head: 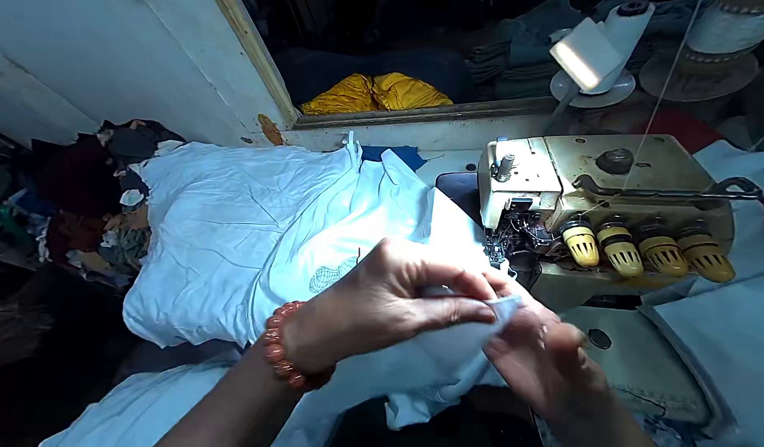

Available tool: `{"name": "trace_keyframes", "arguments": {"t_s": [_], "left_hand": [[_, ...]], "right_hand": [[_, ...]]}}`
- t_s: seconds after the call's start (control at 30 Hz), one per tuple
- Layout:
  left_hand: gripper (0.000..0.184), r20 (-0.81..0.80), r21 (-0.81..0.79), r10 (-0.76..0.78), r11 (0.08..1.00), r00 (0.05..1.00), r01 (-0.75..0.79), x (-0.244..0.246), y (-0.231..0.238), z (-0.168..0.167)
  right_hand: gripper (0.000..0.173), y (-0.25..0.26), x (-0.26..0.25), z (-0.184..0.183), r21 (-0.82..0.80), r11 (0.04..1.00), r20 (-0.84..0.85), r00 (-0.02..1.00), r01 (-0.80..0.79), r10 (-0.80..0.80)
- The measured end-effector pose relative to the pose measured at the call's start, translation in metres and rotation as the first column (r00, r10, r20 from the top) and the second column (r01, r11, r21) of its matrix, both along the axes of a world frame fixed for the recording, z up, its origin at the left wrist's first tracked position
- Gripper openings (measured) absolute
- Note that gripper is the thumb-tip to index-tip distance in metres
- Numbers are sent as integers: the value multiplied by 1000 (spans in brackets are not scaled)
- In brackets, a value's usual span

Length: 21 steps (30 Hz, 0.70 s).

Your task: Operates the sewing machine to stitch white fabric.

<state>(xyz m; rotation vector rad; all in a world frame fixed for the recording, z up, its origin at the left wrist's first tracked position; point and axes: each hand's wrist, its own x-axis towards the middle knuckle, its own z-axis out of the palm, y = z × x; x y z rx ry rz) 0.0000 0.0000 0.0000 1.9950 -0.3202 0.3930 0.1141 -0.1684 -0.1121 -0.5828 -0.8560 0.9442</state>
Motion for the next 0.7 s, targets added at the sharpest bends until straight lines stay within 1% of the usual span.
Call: {"name": "trace_keyframes", "arguments": {"t_s": [0.03, 0.07, 0.13, 0.17, 0.2, 0.23, 0.3, 0.33, 0.4, 0.43, 0.47, 0.5, 0.57, 0.6, 0.63, 0.7], "left_hand": [[3, -19, 14, 42, 999, 999, -42, 6, 4, -9], [1, -39, 28, 85, 996, 996, -84, 9, 7, -15], [1, -74, 32, 137, 990, 988, -135, 11, 12, -21], [2, -97, 23, 155, 988, 983, -154, 10, 14, -23], [2, -122, 9, 166, 986, 978, -166, 11, 15, -24], [2, -132, -9, 162, 986, 978, -165, 12, 16, -25], [2, -109, -30, 150, 988, 983, -154, 17, 17, -28], [3, -101, -12, 163, 986, 981, -165, 20, 16, -28], [4, -100, 45, 206, 978, 973, -203, 24, 15, -27], [6, -96, 75, 222, 974, 970, -215, 28, 16, -29], [7, -92, 97, 231, 970, 969, -222, 33, 16, -32], [8, -84, 117, 233, 968, 969, -223, 39, 16, -37], [10, -83, 175, 271, 951, 959, -254, 51, 13, -46], [11, -81, 211, 305, 936, 949, -283, 57, 12, -52], [11, -70, 242, 330, 921, 941, -305, 63, 12, -59], [9, -74, 261, 340, 914, 937, -311, 76, 17, -75]], "right_hand": [[58, 3, 1, -4, 5, 1000, -15, 1000, -25, 25], [50, 3, 1, -8, -3, 999, 19, 999, -37, 37], [32, 0, 1, -13, -20, 1000, 158, 987, -24, 27], [25, -2, 0, -16, -37, 999, 260, 965, 39, -29], [26, -4, 0, -20, -49, 990, 376, 921, 132, -104], [29, -6, -2, -24, -56, 973, 456, 873, 224, -175], [32, -6, -4, -28, -78, 939, 494, 832, 334, -255], [27, -6, -7, -27, -99, 925, 473, 835, 368, -282], [10, -11, -14, -25, -153, 886, 472, 820, 437, -323], [11, -14, -18, -26, -170, 861, 508, 792, 479, -340], [13, -18, -21, -29, -167, 822, 564, 736, 545, -373], [14, -20, -25, -35, -135, 763, 632, 648, 632, -425], [17, -22, -28, -52, -11, 612, 727, 427, 791, -538], [17, -22, -28, -60, 22, 546, 743, 351, 838, -570], [17, -22, -26, -66, 35, 495, 743, 309, 868, -594], [13, -20, -23, -79, 32, 446, 704, 296, 895, -645]]}}
